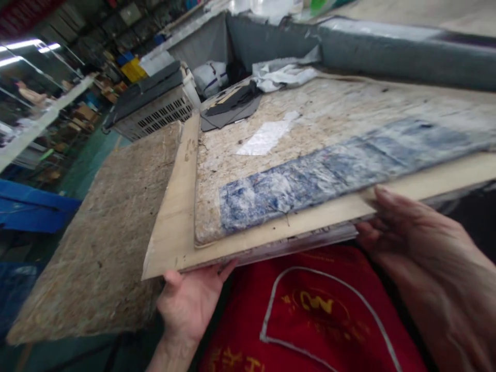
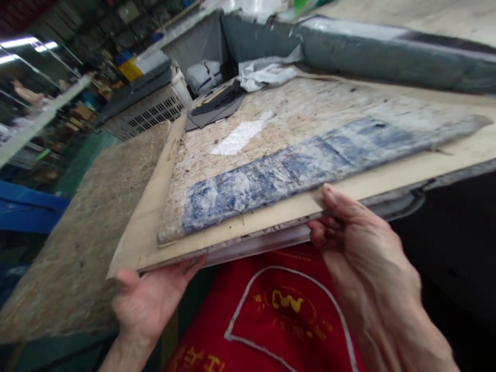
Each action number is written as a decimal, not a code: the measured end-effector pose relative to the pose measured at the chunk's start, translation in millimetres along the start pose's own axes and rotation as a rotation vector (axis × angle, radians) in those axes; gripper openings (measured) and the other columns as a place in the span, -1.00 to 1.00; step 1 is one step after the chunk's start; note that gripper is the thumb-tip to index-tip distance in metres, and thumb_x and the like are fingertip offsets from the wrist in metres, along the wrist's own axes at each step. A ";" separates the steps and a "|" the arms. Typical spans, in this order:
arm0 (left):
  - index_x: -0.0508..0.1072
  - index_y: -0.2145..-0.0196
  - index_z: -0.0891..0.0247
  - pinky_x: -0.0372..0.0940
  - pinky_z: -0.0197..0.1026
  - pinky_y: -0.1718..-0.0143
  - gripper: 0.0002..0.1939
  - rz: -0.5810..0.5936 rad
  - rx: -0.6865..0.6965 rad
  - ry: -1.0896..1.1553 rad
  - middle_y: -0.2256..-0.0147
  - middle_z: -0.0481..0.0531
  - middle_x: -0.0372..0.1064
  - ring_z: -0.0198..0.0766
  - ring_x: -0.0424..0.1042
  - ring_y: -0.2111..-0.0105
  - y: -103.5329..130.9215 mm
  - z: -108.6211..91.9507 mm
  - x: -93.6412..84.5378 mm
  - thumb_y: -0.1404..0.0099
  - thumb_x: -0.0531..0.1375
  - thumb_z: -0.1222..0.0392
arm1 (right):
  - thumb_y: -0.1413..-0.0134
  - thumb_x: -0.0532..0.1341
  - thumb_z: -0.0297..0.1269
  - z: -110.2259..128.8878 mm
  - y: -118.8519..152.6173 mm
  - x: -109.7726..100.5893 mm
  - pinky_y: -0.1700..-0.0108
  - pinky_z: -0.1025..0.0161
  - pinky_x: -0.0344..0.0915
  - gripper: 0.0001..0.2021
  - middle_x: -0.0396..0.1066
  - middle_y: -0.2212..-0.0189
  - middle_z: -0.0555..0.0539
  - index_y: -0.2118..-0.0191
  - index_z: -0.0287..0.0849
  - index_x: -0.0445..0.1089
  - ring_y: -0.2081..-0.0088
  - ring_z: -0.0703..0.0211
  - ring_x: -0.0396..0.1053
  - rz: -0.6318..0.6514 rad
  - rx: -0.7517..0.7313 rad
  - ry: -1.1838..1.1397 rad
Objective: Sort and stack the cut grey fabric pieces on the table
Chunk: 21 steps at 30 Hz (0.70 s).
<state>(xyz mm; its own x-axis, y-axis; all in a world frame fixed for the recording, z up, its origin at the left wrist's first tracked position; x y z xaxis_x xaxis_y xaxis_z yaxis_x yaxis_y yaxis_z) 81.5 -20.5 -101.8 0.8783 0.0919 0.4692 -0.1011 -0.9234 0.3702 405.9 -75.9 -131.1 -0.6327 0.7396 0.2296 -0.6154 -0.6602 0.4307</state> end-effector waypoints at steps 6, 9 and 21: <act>0.40 0.10 0.25 0.45 -0.01 0.32 -0.70 -0.171 0.271 -0.018 0.12 0.15 0.41 -0.03 0.38 0.08 -22.3 -24.1 17.9 -0.22 0.05 0.25 | -0.09 0.25 -0.52 -12.9 6.4 4.6 0.78 0.53 0.13 -0.84 0.22 0.69 0.11 0.48 -0.22 0.40 0.73 0.40 0.15 -0.175 0.182 -0.455; 0.39 0.11 0.28 0.46 0.02 0.36 -0.66 -0.252 0.305 -0.033 0.19 0.12 0.45 -0.08 0.43 0.17 -20.3 -29.8 12.0 -0.17 0.00 0.38 | -0.09 0.29 -0.47 -11.9 5.2 7.0 0.76 0.54 0.17 -0.81 0.23 0.68 0.11 0.52 -0.22 0.39 0.70 0.42 0.16 -0.124 0.130 -0.490; 0.25 0.03 0.48 0.44 0.00 0.45 -0.66 -0.247 0.357 -0.108 0.32 0.15 0.47 -0.14 0.48 0.32 -18.9 -42.2 15.5 -0.26 -0.10 0.42 | -0.03 0.22 -0.29 -4.5 1.5 -18.0 0.46 0.38 0.34 -0.84 0.40 0.46 -0.06 0.48 -0.23 0.44 0.44 0.23 0.38 0.241 -0.249 -0.266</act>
<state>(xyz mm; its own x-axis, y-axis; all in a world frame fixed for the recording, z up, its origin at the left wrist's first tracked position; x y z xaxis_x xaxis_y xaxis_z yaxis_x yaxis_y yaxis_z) 77.3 14.0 -67.7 0.9015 0.3043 0.3076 0.2690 -0.9510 0.1523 414.2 -90.8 -138.5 -0.6492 0.5466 0.5289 -0.5800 -0.8056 0.1207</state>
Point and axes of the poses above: each hand's wrist, its own y-axis away from the middle knuckle, its own x-axis out of the palm, z = x × y, the point moved 10 cm from there along -y, towards the middle knuckle
